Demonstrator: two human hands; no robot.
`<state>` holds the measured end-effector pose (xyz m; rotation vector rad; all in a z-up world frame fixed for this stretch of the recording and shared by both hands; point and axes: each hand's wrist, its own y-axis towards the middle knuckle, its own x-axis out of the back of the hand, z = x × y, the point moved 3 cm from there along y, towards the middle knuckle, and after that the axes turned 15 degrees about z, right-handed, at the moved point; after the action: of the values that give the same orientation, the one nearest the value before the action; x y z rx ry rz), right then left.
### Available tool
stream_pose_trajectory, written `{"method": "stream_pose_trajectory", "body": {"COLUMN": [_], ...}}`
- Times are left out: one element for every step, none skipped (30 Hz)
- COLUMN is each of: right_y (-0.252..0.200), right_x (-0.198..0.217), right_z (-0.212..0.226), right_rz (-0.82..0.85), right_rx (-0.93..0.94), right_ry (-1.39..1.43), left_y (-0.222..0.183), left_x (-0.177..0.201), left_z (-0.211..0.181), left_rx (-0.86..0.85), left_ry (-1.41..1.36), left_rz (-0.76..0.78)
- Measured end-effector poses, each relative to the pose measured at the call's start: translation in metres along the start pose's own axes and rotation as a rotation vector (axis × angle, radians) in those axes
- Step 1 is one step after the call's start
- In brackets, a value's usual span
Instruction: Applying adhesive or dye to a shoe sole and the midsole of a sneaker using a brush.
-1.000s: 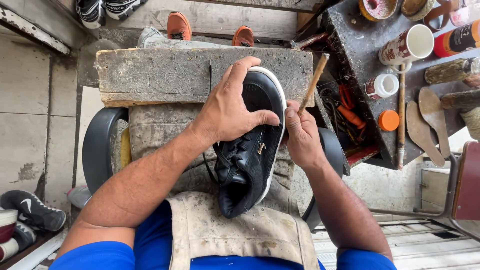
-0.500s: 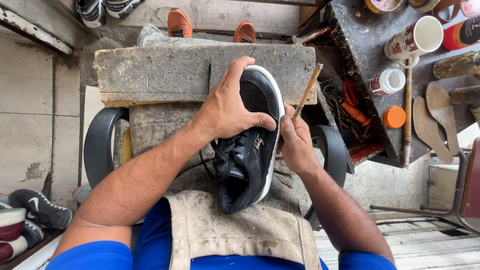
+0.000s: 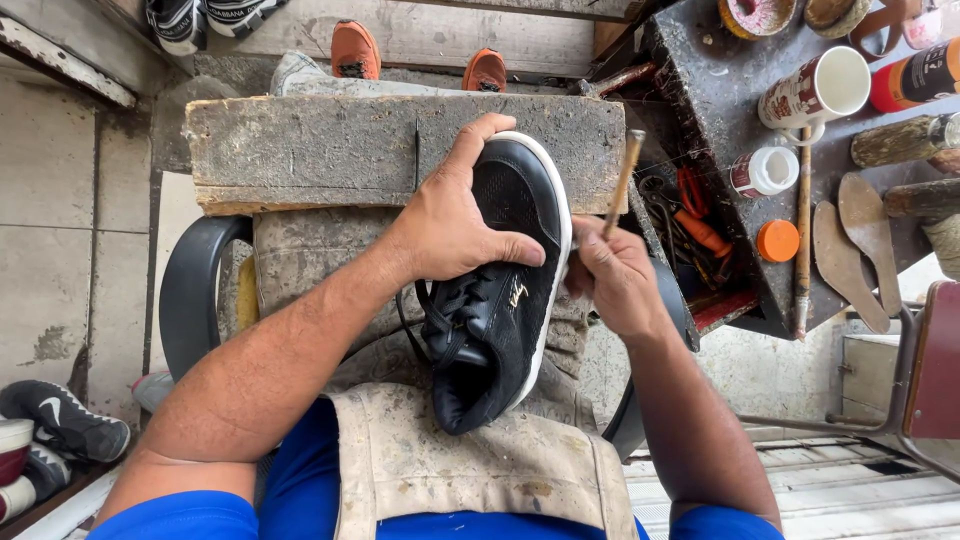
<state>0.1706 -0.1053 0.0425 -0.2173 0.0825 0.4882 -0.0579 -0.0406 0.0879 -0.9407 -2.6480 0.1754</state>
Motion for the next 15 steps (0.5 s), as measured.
{"method": "stream_pose_trajectory", "body": {"right_y": [-0.004, -0.009, -0.015, -0.020, -0.029, -0.040, -0.051, -0.057, -0.064, -0.075, -0.080, -0.087, -0.093, -0.096, -0.098], "right_x": [0.008, 0.012, 0.018, 0.023, 0.036, 0.050, 0.065, 0.070, 0.078, 0.086, 0.094, 0.103, 0.112, 0.115, 0.119], "right_z": [0.000, 0.008, 0.021, 0.034, 0.034, 0.036, 0.038, 0.038, 0.039, 0.040, 0.040, 0.040, 0.040, 0.042, 0.044], "right_rz": [-0.068, -0.065, -0.178, -0.293, -0.290, -0.381, -0.474, -0.476, -0.546, -0.624, -0.637, -0.670, -0.702, -0.718, -0.761], "right_rx": [-0.014, -0.016, 0.080, 0.179, 0.182, 0.173, 0.164, 0.165, 0.195, 0.224, 0.225, 0.223, 0.221, 0.217, 0.226], "right_ry": [-0.187, -0.188, -0.372, -0.555, -0.557, -0.647, -0.736, -0.740, -0.628, -0.515, -0.521, -0.513, -0.504, -0.508, -0.443], "left_y": [0.000, 0.002, 0.004, 0.007, 0.010, 0.013, 0.017, 0.027, 0.038, 0.050, 0.062, 0.074, 0.087, 0.094, 0.102], "left_x": [0.001, 0.000, 0.001, 0.003, 0.007, 0.010, 0.012, 0.011, 0.011, 0.009, 0.005, 0.001, -0.003, -0.009, -0.014], "left_z": [0.001, 0.007, 0.012, 0.017, 0.015, 0.012, 0.010, 0.015, 0.019, 0.022, 0.028, 0.033, 0.038, 0.041, 0.044], "left_rx": [0.087, 0.088, 0.083, 0.075, 0.074, 0.083, 0.092, 0.088, 0.078, 0.063, 0.053, 0.045, 0.037, 0.029, 0.034], "left_ry": [0.009, 0.006, 0.001, -0.003, -0.004, -0.005, -0.007, -0.009, 0.027, 0.064, 0.064, 0.081, 0.099, 0.097, 0.135], "left_rz": [0.010, 0.007, -0.044, -0.095, -0.100, -0.109, -0.118, -0.117, -0.188, -0.250, -0.240, -0.298, -0.356, -0.341, -0.356]}}
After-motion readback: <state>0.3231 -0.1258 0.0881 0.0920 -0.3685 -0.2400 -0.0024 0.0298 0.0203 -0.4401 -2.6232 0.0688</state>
